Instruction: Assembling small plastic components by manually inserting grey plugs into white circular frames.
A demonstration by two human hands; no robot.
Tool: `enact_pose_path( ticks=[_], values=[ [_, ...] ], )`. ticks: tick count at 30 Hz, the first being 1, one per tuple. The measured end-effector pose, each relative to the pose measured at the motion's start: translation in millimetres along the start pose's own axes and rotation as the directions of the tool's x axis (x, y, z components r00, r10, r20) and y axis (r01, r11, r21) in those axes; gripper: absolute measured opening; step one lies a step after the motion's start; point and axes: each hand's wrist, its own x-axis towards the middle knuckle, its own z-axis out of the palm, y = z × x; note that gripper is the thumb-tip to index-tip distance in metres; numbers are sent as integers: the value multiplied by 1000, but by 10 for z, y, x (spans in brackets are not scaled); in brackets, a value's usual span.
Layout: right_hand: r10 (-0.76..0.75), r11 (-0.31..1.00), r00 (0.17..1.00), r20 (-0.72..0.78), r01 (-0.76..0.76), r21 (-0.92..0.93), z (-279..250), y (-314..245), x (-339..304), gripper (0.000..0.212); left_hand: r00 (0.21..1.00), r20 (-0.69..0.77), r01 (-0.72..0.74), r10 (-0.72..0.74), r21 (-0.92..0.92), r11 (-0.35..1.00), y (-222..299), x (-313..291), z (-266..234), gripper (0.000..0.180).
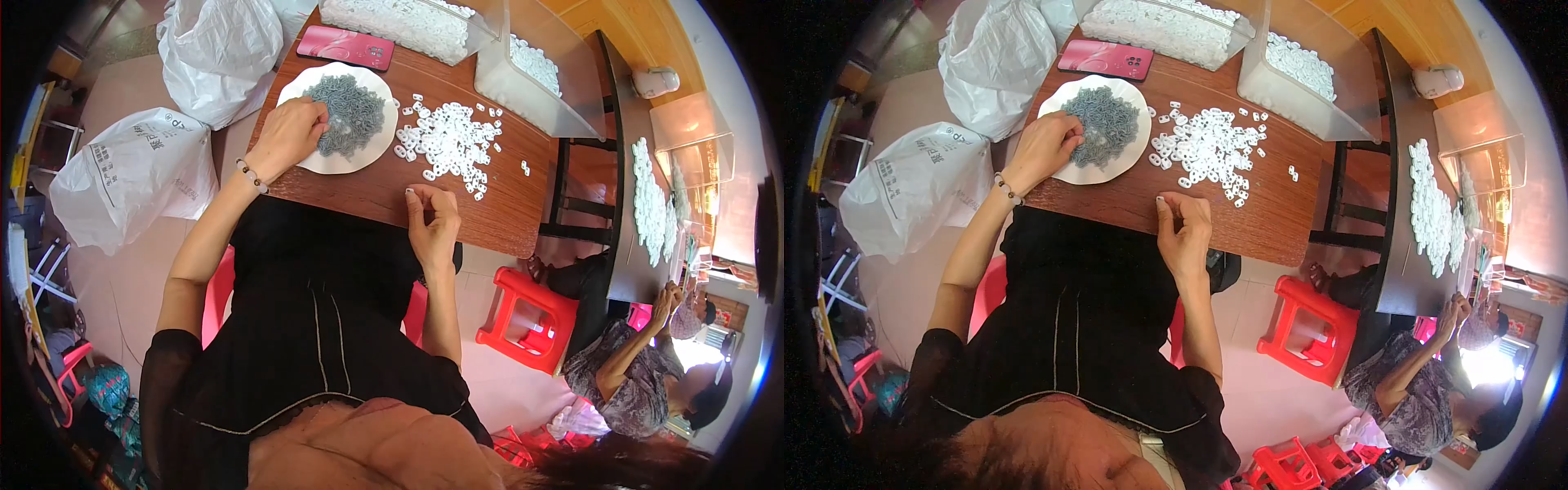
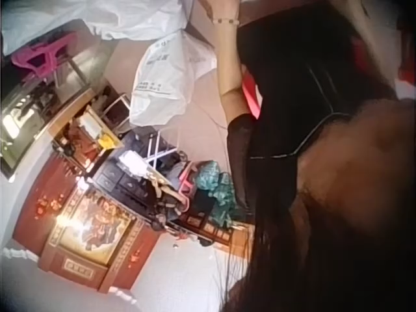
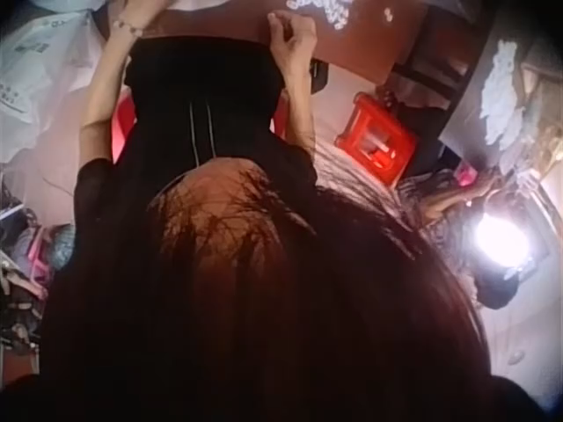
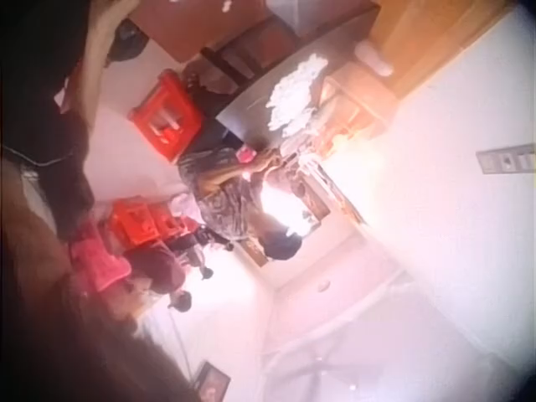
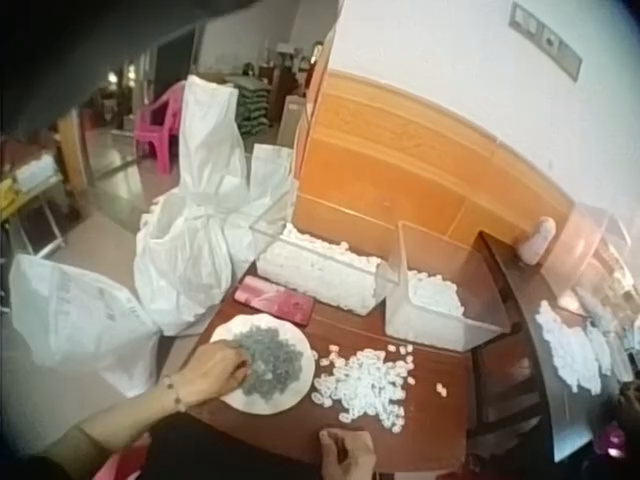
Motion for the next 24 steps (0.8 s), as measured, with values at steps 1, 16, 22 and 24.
enact_pose_path(
  ticks=[1, 16, 22, 24],
  values=[
    [-2, 1000, 1000, -4, 2, -11, -13, -15, 19, 9, 1000, -7, 1, -1, -6, 1000, 8, 1, -3, 10],
    [-59, 989, 995, 85, 47, 141, 126, -190, 441, 15, 926, 226, 316, -301, -902, 293, 87, -15, 5, 23],
    [50, 953, 976, 213, -111, 284, 499, -242, 720, 15, 927, 257, 319, -275, -924, 212, 188, -96, -30, 24],
    [40, 917, 982, 187, -111, 384, 588, -256, 764, 14, 927, 263, 321, -268, -926, 198, 190, -109, -49, 24]
  ],
)
